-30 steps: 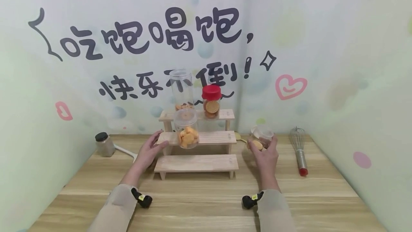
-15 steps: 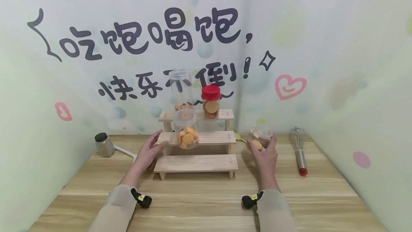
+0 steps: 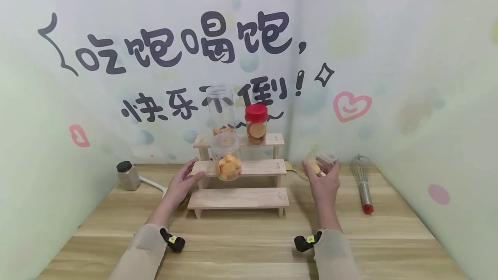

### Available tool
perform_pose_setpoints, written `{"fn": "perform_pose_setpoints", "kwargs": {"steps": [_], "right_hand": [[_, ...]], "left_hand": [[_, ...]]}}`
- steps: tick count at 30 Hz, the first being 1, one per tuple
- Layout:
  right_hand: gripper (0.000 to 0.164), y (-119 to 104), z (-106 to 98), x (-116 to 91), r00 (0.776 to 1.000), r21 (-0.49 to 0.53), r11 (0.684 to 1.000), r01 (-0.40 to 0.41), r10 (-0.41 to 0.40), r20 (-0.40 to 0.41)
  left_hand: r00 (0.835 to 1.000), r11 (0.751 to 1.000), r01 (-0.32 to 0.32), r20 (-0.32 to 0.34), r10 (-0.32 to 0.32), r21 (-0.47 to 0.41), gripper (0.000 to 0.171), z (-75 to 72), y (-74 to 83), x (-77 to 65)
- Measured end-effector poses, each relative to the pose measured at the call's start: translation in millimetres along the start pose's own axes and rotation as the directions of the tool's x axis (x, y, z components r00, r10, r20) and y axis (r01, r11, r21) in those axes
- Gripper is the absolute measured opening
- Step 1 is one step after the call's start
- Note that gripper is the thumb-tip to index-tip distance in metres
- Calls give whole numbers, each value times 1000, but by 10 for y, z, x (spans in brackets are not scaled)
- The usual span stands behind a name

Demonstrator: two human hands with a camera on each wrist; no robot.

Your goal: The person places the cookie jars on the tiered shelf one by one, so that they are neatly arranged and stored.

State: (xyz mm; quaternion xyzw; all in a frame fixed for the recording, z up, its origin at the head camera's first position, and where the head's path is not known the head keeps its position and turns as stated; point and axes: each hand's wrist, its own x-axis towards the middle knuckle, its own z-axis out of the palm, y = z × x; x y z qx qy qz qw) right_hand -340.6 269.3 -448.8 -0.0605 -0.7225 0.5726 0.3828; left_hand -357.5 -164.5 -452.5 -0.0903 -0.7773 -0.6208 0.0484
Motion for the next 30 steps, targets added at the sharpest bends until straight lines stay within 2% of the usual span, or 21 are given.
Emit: {"fn": "perform_pose_setpoints", "kwargs": {"steps": [6,11,13,16,18,20,23,27,30], "right_hand": [[60,-370,41,11,996,69,997,37,-43,84],[58,-610,120,-23,979,122,992,8,-33,203],[60,-667,178,-48,964,152,988,-35,-7,267],[64,-725,287,-120,927,202,975,-95,13,374],[64,-737,366,-177,896,224,968,-112,0,444],[60,-741,429,-231,869,266,959,-100,-46,492],[49,-712,496,-267,849,332,940,-84,-107,517],[47,-669,535,-283,854,380,921,-81,-132,503],[53,-654,540,-296,860,364,929,-60,-136,491]], "left_hand": [[1000,1000,12,-7,-12,5,79,-10,18,-20],[1000,1000,10,-10,-10,9,78,-8,32,-24],[1000,1000,4,-9,-4,6,77,-1,37,-19],[1000,1000,0,-7,0,3,77,11,29,-14],[1000,1000,2,-5,-2,0,78,17,17,-14],[1000,1000,5,-4,-5,1,79,19,5,-13],[1000,1000,13,-3,-13,1,81,17,-1,-6],[1000,1000,19,-5,-19,-11,81,10,-4,8],[1000,1000,19,-5,-19,-13,80,9,2,12]]}}
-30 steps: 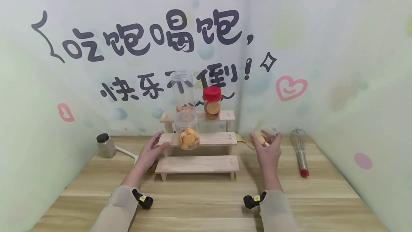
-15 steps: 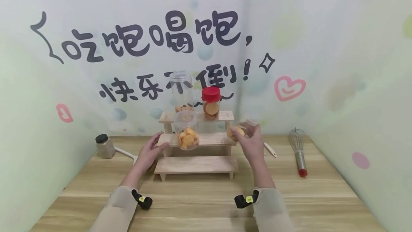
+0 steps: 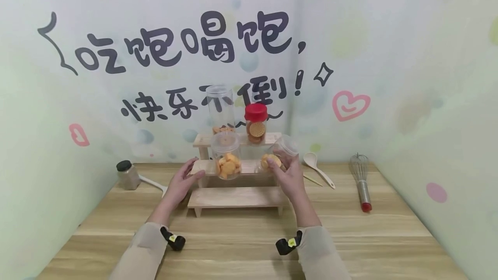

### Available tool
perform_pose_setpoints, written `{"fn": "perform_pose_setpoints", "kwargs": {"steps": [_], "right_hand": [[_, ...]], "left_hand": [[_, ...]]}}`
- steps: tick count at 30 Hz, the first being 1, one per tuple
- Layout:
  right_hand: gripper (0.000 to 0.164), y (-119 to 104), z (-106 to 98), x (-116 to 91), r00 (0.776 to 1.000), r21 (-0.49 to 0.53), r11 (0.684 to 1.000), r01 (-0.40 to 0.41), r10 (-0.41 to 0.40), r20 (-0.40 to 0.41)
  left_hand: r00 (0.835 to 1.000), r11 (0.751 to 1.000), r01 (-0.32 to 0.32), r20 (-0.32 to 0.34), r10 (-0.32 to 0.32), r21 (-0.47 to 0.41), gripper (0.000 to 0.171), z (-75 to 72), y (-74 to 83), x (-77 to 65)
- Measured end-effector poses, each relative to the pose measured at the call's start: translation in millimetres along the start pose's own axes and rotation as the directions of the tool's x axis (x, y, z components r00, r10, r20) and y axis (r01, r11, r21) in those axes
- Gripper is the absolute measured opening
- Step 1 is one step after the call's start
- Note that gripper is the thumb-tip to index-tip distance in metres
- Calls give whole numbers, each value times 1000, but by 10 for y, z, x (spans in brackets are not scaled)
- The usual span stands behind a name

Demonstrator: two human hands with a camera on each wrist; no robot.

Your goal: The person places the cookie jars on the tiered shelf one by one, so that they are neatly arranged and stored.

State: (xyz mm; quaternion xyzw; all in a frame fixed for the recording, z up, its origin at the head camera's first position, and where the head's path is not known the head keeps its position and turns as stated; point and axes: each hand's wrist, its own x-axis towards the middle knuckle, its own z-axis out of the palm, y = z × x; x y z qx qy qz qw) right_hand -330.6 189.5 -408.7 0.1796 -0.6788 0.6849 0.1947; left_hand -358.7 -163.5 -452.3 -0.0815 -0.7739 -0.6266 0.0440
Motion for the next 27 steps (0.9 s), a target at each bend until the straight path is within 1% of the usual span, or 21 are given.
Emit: {"fn": "perform_pose_setpoints", "kwargs": {"steps": [4,6,8,13,17,20,24,27], "right_hand": [[59,0,13,-11,1000,-75,997,8,-9,-7],[60,-28,26,-18,1000,-104,995,8,-7,2],[62,-113,56,-39,1000,-135,991,9,-6,17],[58,-329,133,-101,999,-199,980,6,3,47],[57,-346,165,-109,998,-220,975,31,-17,68],[58,-206,157,-83,995,-263,961,82,-62,82],[61,-7,137,-57,988,-324,934,149,-128,84],[62,34,133,-65,982,-341,921,186,-167,84]], "left_hand": [[1000,1000,-1,2,1,1,80,-1,4,2],[1000,1000,-5,2,5,0,81,-1,1,7],[1000,1000,-9,2,9,0,82,1,-4,13],[1000,1000,-7,1,7,6,83,2,-4,14],[1000,1000,-3,0,3,11,83,-1,-1,9],[1000,1000,-5,-3,5,13,83,-3,4,6],[1000,1000,-11,-8,11,13,82,-1,2,10],[1000,1000,-19,-6,19,15,82,2,1,9]]}}
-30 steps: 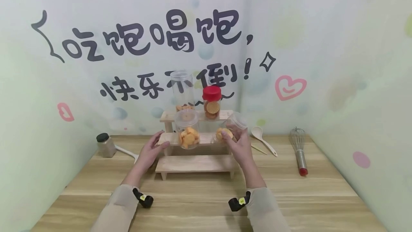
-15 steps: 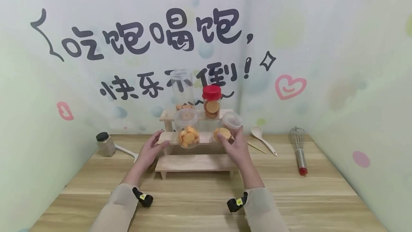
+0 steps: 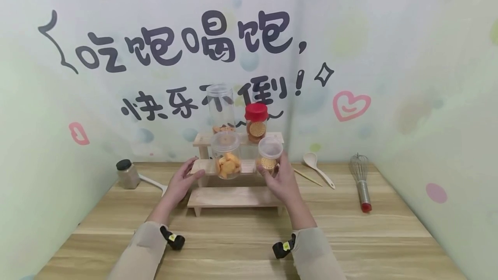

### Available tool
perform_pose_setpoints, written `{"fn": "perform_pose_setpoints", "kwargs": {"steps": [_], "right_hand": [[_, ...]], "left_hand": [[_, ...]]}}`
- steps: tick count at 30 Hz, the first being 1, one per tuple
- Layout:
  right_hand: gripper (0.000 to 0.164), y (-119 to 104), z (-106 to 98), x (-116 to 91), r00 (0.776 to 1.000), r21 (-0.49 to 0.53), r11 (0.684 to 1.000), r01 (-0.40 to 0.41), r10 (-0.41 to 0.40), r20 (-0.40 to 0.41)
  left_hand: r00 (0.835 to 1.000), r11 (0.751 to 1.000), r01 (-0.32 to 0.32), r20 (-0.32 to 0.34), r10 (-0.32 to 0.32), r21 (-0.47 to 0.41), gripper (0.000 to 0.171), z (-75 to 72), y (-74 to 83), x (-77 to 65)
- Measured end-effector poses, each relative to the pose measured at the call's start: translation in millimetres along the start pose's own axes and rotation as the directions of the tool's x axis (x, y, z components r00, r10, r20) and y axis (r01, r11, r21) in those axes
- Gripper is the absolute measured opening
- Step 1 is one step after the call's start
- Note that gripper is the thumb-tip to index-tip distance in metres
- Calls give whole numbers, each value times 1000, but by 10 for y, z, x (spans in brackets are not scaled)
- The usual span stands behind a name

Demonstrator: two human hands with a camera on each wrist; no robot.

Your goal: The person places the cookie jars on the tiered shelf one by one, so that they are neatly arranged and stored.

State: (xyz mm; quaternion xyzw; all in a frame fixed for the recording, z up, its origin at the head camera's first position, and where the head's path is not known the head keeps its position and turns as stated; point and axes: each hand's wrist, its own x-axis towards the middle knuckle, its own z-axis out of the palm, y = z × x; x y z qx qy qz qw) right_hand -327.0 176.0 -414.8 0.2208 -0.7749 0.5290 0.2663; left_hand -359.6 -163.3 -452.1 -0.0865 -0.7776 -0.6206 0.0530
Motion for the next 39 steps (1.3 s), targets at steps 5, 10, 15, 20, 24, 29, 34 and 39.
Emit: {"fn": "perform_pose_setpoints", "kwargs": {"steps": [5,10,15,20,24,29,34,39], "right_hand": [[61,23,3,-15,999,-13,999,37,-38,-13],[63,17,-2,-11,1000,-49,999,24,-24,-6],[64,12,-10,-10,1000,-111,994,6,-6,3],[65,31,-1,-6,1000,-133,991,7,-5,17],[65,38,9,-11,1000,-125,992,-2,5,20],[66,51,14,-18,1000,-134,991,-4,7,19],[64,44,21,-17,1000,-132,991,4,-2,13],[62,34,38,-13,1000,-85,996,10,-8,24]], "left_hand": [[1000,1000,3,1,-3,1,83,4,4,-5],[1000,1000,2,3,-2,-7,82,5,6,-3],[1000,1000,1,2,-1,-14,82,6,4,4],[1000,1000,0,16,1,-23,80,3,38,-5],[1000,1000,8,20,-8,-28,79,2,37,-8],[1000,999,1,20,-1,-39,80,6,-12,7],[1000,999,-3,19,3,-39,80,7,-13,12],[1000,1000,1,8,-1,-24,82,6,-12,12]]}}
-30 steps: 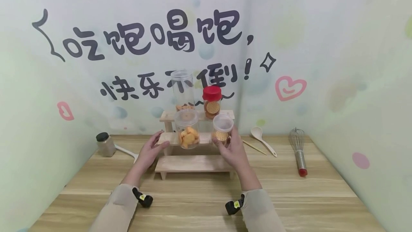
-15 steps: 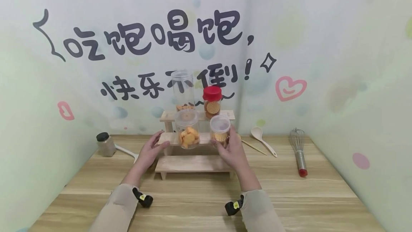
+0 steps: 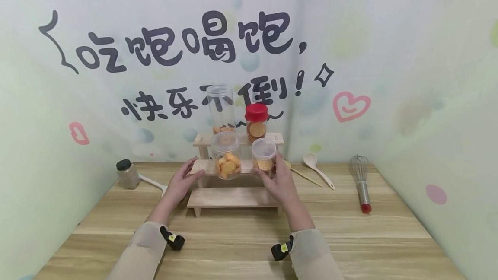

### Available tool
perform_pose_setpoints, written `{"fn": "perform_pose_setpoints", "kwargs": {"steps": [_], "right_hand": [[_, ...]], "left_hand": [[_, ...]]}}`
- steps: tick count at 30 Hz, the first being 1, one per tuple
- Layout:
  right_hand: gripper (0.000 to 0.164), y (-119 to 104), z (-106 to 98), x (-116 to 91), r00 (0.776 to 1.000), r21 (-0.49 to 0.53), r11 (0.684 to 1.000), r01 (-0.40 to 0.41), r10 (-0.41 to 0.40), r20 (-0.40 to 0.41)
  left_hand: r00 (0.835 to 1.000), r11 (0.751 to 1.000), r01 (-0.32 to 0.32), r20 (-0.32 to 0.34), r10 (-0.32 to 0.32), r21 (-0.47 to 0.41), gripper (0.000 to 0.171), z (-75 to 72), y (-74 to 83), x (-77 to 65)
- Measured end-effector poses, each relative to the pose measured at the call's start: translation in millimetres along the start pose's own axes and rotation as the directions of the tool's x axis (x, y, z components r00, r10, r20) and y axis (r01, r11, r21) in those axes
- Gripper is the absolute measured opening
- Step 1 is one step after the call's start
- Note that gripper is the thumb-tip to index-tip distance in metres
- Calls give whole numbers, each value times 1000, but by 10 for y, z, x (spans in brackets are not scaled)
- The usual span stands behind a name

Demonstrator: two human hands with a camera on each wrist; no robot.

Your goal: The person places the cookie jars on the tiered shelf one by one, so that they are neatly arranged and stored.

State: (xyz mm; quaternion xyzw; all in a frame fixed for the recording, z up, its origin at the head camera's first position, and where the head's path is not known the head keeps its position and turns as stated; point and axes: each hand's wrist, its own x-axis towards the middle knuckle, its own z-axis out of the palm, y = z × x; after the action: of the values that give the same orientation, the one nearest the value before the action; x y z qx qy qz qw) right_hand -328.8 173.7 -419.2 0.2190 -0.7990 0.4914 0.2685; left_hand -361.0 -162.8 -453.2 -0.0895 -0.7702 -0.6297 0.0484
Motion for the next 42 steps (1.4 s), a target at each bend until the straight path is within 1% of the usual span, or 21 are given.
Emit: {"fn": "perform_pose_setpoints", "kwargs": {"steps": [6,11,21,24,31,34,37,42], "right_hand": [[61,14,16,-2,1000,22,1000,-19,19,4],[58,1,18,1,999,1,999,-45,45,7],[59,-20,35,2,998,-58,997,-44,46,33],[61,-23,36,4,997,-83,995,-61,65,42],[56,-76,37,30,990,-142,982,-124,132,45],[62,-109,36,44,987,-176,975,-139,152,61],[69,-112,38,55,984,-204,970,-133,153,86],[80,-80,32,41,985,-196,974,-116,138,102]], "left_hand": [[1000,1000,5,-2,-5,3,82,4,10,-9],[1000,1000,3,-5,-3,-1,82,7,10,-11],[1000,1000,2,-3,-2,-6,81,4,28,-15],[1000,1000,3,3,-3,-14,81,8,25,-10],[1000,1000,2,-1,-2,-4,81,8,21,-7],[1000,1000,4,-8,-4,4,83,2,11,-9],[1000,1000,3,-15,-3,6,84,-3,4,-10],[1000,1000,2,-11,-2,12,83,4,3,-15]]}}
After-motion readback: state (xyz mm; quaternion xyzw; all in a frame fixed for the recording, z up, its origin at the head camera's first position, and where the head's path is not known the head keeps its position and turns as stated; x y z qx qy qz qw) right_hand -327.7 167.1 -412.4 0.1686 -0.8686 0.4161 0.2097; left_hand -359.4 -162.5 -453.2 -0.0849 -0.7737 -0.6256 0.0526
